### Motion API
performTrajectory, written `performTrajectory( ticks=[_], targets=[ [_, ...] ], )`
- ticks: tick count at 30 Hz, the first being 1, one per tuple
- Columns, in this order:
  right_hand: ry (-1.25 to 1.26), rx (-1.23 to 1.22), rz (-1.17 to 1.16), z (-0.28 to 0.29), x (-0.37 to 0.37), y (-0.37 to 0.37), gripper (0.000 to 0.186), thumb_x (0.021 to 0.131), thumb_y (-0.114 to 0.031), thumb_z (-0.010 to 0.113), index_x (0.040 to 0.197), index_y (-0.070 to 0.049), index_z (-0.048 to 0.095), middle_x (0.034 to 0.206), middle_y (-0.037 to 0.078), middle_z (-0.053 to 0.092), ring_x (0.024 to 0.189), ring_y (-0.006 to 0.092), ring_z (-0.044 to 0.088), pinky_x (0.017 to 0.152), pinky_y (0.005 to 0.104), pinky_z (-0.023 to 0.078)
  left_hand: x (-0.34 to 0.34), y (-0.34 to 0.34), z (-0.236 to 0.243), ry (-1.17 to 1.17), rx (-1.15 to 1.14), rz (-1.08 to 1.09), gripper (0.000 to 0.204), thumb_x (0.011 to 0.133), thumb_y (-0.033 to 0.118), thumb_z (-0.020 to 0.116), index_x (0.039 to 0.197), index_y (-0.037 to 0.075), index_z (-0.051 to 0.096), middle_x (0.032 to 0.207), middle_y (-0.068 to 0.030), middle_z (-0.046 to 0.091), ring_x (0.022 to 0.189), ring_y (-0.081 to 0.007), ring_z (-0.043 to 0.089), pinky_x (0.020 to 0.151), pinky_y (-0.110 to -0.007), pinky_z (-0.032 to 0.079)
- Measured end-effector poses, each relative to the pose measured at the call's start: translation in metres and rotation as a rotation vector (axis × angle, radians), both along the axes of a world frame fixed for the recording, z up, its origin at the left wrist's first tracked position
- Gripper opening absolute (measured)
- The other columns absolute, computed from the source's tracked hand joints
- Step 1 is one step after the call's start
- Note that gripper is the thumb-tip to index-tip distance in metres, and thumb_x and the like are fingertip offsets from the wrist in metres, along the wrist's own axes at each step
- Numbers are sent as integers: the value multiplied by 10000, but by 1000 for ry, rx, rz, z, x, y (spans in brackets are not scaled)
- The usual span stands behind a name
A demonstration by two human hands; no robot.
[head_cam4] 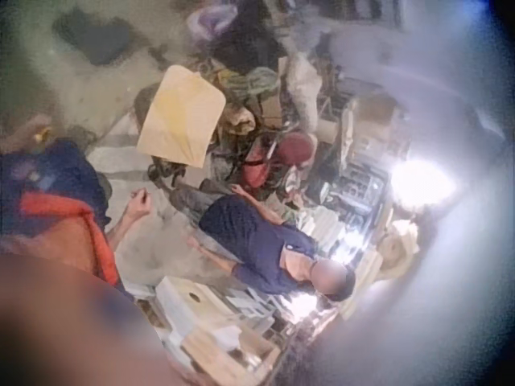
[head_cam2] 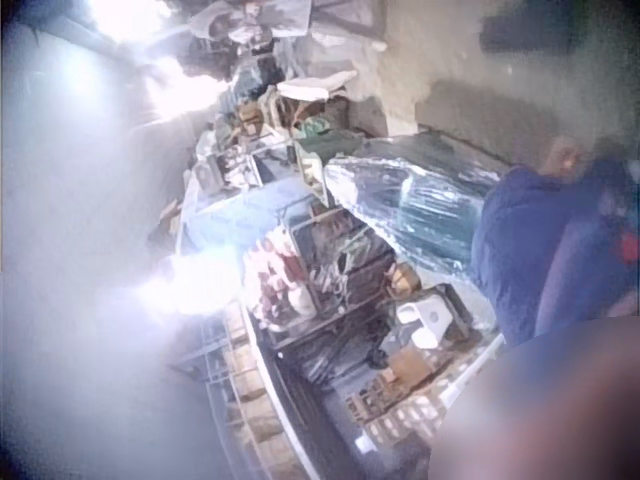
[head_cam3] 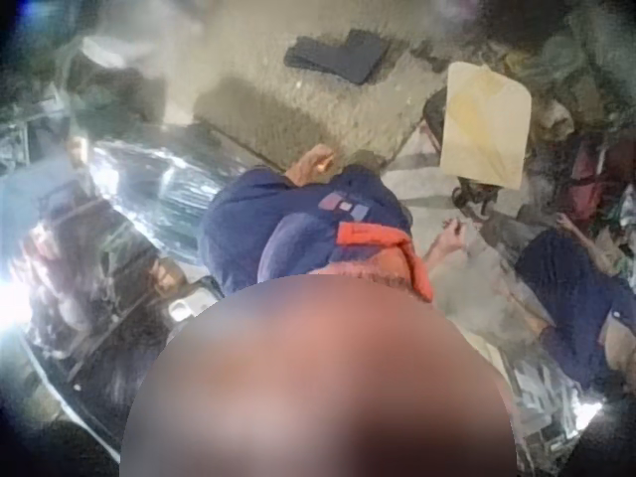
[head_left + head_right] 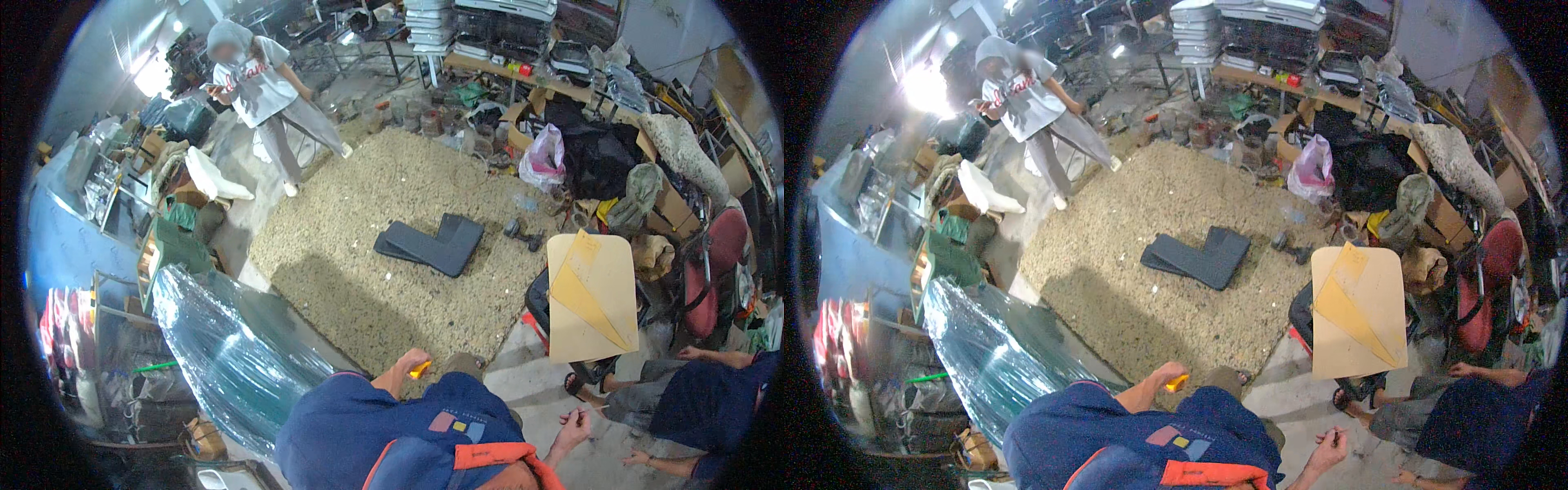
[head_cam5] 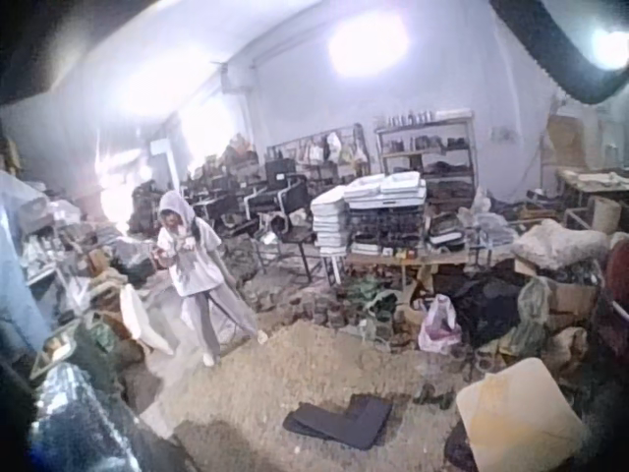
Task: The person measures a black plastic chair frame with a tape measure and marks it with a pen. They then handle several light-colored wooden templates, placing them on the chair frame and marking alignment points. The person works in a cluttered workshop with other furniture parts visible.
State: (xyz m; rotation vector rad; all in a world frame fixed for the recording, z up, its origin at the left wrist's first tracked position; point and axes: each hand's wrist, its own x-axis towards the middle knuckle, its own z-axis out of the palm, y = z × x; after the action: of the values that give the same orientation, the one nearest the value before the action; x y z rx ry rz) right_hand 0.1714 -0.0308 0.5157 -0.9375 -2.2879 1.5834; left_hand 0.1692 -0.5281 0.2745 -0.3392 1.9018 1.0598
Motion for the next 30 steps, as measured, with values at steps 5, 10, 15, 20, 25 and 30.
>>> performTrajectory(
  ticks=[5, 10, 15, 20, 25, 30],
  targets=[
    [3, -22, 246, 22, -36, -37, 92, 939, -7, 634, 1012, 39, 666, 733, 46, 613, 582, 126, 607, 535, 275, 508, -37, 16, 53, -86, 176, 331, 257, 889, 226, 627, 1078, 94, 741, 938, -56, 722, 870, -173, 653, 768, -341, 528],
    [167, -327, 279, 51, -87, -95, 51, 921, -26, 686, 957, 10, 685, 736, 47, 642, 568, 124, 593, 525, 266, 496, -109, 57, 150, 316, 295, 59, 260, 927, 269, 641, 1110, 105, 727, 918, -24, 704, 880, -163, 647, 770, -334, 520],
    [288, -544, 306, 91, -117, -131, 64, 912, -24, 709, 966, 11, 706, 772, 64, 692, 618, 138, 648, 535, 267, 495, -126, 107, 244, 211, 631, 207, 267, 977, 302, 677, 1140, 92, 698, 921, -18, 696, 904, -141, 649, 798, -304, 515],
    [337, -457, 408, 122, -130, -159, 136, 912, -5, 697, 1043, 31, 687, 861, 109, 733, 624, 136, 651, 550, 254, 505, -121, 149, 304, 45, 1044, 617, 311, 1021, 277, 635, 1253, 70, 627, 967, -47, 691, 908, -142, 654, 816, -290, 535],
    [363, -433, 498, 137, -132, -179, 129, 920, 8, 665, 1045, 32, 686, 901, 117, 732, 603, 107, 615, 514, 221, 462, -127, 160, 324, 73, 1276, 791, 284, 1033, 267, 621, 1224, 57, 638, 1002, -48, 694, 910, -140, 670, 814, -295, 557],
    [446, -391, 551, 141, -137, -191, 121, 924, 40, 655, 1035, 43, 702, 847, 76, 690, 608, 91, 584, 519, 212, 432, -129, 163, 338, 106, 1304, 890, 263, 1035, 249, 610, 1204, 50, 642, 976, -52, 689, 890, -165, 669, 820, -317, 562]
  ],
)
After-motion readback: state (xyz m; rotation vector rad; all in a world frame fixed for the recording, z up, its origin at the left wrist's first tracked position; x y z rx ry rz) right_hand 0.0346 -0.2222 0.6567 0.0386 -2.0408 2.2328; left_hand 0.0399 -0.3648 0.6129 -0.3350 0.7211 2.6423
